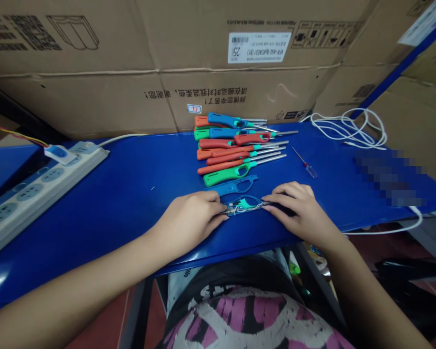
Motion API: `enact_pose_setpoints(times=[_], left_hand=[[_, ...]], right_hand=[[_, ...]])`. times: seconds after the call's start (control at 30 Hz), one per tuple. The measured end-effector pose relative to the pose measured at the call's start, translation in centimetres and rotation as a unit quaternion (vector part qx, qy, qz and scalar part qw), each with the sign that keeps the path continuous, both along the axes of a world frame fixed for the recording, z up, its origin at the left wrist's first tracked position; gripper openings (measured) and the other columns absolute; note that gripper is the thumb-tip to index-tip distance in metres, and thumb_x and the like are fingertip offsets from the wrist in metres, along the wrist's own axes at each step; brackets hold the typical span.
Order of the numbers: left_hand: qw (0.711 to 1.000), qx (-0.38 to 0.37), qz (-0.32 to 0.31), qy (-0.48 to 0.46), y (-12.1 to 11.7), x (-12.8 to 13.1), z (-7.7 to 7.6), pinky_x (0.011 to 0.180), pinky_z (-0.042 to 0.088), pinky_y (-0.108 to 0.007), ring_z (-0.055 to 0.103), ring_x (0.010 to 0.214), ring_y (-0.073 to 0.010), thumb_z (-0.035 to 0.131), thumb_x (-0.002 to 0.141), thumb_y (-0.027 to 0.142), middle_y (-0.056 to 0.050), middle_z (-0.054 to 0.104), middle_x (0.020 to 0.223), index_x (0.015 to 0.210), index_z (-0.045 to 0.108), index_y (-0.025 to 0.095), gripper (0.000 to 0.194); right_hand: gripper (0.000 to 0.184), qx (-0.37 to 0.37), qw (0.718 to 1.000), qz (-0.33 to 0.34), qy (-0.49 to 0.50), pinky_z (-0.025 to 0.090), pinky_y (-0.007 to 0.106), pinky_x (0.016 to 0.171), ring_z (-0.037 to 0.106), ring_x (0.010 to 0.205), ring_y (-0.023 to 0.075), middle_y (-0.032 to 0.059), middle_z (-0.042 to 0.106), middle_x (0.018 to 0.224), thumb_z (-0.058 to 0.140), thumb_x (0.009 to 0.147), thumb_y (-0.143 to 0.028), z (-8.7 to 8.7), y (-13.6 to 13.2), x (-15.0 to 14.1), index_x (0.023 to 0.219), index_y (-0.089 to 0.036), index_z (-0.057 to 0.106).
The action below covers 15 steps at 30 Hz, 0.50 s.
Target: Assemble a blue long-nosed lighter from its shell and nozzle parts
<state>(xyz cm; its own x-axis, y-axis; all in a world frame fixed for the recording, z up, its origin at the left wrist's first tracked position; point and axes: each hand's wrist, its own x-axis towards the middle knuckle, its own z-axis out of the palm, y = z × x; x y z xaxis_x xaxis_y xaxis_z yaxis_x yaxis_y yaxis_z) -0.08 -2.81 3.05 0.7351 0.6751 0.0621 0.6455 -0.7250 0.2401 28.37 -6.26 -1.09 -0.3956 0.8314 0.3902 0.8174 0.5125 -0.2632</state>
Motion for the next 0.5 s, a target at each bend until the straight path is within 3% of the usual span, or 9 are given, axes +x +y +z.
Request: enact_pose_setpoints(times=[0.13, 0.23, 0.4, 0.5], left_hand=[[0.995, 0.072, -0.007, 0.061, -0.9, 0.4, 0.1, 0.062, 0.051, -0.031, 0.067, 0.079, -0.0231, 0.055, 0.100, 0.026, -0.006, 0.069, 0.088, 0.098, 0.076, 0.016, 0.023], [0.992, 0.101, -0.016, 0.076, -1.4, 0.6, 0.0, 0.062, 0.050, -0.030, 0.065, 0.076, -0.0216, 0.051, 0.101, 0.022, -0.007, 0.068, 0.087, 0.094, 0.074, 0.014, 0.025], [0.992, 0.100, -0.012, 0.073, -1.5, 0.6, -0.2, 0.063, 0.051, -0.030, 0.065, 0.078, -0.0221, 0.050, 0.101, 0.021, -0.007, 0.068, 0.087, 0.097, 0.073, 0.013, 0.025], [0.994, 0.082, -0.004, 0.066, -1.2, 0.5, -0.1, 0.066, 0.053, -0.033, 0.066, 0.081, -0.0245, 0.051, 0.101, 0.024, -0.007, 0.068, 0.088, 0.099, 0.074, 0.015, 0.025]], right_hand=[[0.029, 0.028, 0.999, 0.002, -0.037, 0.042, 0.050, 0.092, 0.059, 0.111, 0.0285, 0.0094, 0.067, 0.122, 0.060, 0.097, -0.036, 0.3, -0.5, -0.8, 0.124, -0.029, 0.067], [0.039, 0.017, 0.997, 0.041, -0.060, 0.037, 0.060, 0.105, 0.051, 0.128, 0.0334, 0.0092, 0.056, 0.145, 0.062, 0.095, -0.037, 0.6, -0.9, -1.8, 0.135, -0.034, 0.061], [0.044, -0.014, 0.991, 0.090, -0.101, 0.022, 0.071, 0.116, 0.042, 0.140, 0.0356, 0.0067, 0.038, 0.162, 0.059, 0.097, -0.039, 0.9, -1.0, -3.1, 0.141, -0.037, 0.056], [0.045, -0.032, 0.989, 0.094, -0.108, 0.020, 0.073, 0.116, 0.039, 0.143, 0.0367, 0.0062, 0.030, 0.166, 0.058, 0.097, -0.040, 0.9, -0.8, -3.3, 0.142, -0.038, 0.055]])
